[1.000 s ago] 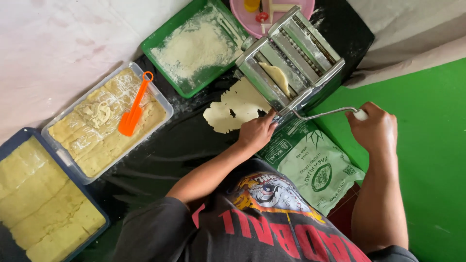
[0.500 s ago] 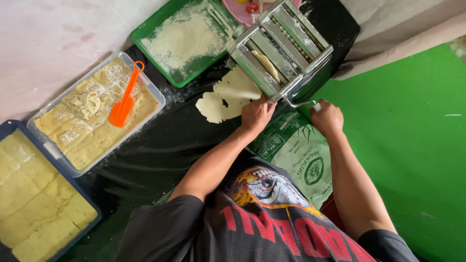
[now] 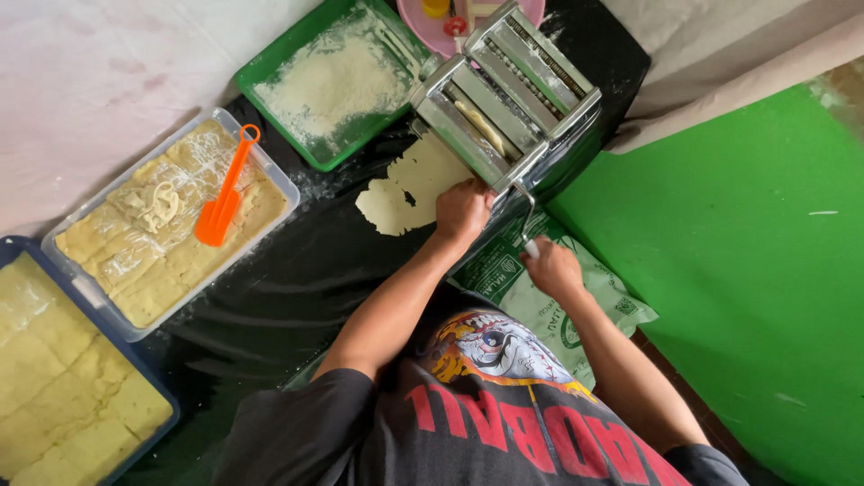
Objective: The person is cutting dough into squares and using a manual pasta machine to flatten sheets of dough.
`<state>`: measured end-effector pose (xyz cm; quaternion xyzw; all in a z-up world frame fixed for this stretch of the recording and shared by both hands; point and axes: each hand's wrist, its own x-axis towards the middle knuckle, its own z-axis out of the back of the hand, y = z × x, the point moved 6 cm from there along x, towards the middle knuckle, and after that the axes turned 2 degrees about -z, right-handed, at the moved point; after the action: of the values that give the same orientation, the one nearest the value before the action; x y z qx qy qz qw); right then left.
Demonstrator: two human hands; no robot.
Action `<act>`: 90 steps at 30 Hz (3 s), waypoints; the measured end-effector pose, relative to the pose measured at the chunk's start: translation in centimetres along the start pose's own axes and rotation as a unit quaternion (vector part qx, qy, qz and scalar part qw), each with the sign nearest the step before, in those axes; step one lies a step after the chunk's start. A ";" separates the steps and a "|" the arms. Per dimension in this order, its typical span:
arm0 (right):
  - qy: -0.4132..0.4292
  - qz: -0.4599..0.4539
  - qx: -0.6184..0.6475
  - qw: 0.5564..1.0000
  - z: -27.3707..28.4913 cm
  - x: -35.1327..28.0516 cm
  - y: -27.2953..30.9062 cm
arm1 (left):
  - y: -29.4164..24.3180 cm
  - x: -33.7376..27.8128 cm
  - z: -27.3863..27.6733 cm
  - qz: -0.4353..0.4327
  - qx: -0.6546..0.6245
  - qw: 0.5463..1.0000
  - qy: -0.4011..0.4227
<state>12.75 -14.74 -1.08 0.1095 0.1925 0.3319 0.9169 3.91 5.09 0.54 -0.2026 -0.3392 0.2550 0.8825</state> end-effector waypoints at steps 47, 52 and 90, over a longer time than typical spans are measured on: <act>0.056 0.014 0.048 0.997 -0.6 -4.0 3.6 | 4.5 1.9 1.6 0.376 -0.757 0.534 0.017; 0.050 0.026 0.080 0.995 0.1 -5.4 4.2 | 5.2 4.5 0.8 0.371 -0.661 0.637 0.139; 0.012 0.032 0.182 0.983 8.1 4.2 -5.8 | -0.6 4.3 6.0 0.129 0.047 0.989 0.058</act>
<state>22.48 -16.96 3.10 0.2764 0.2574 0.3218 0.8682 2.65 8.22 7.11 -0.2175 -0.2465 0.3699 0.8690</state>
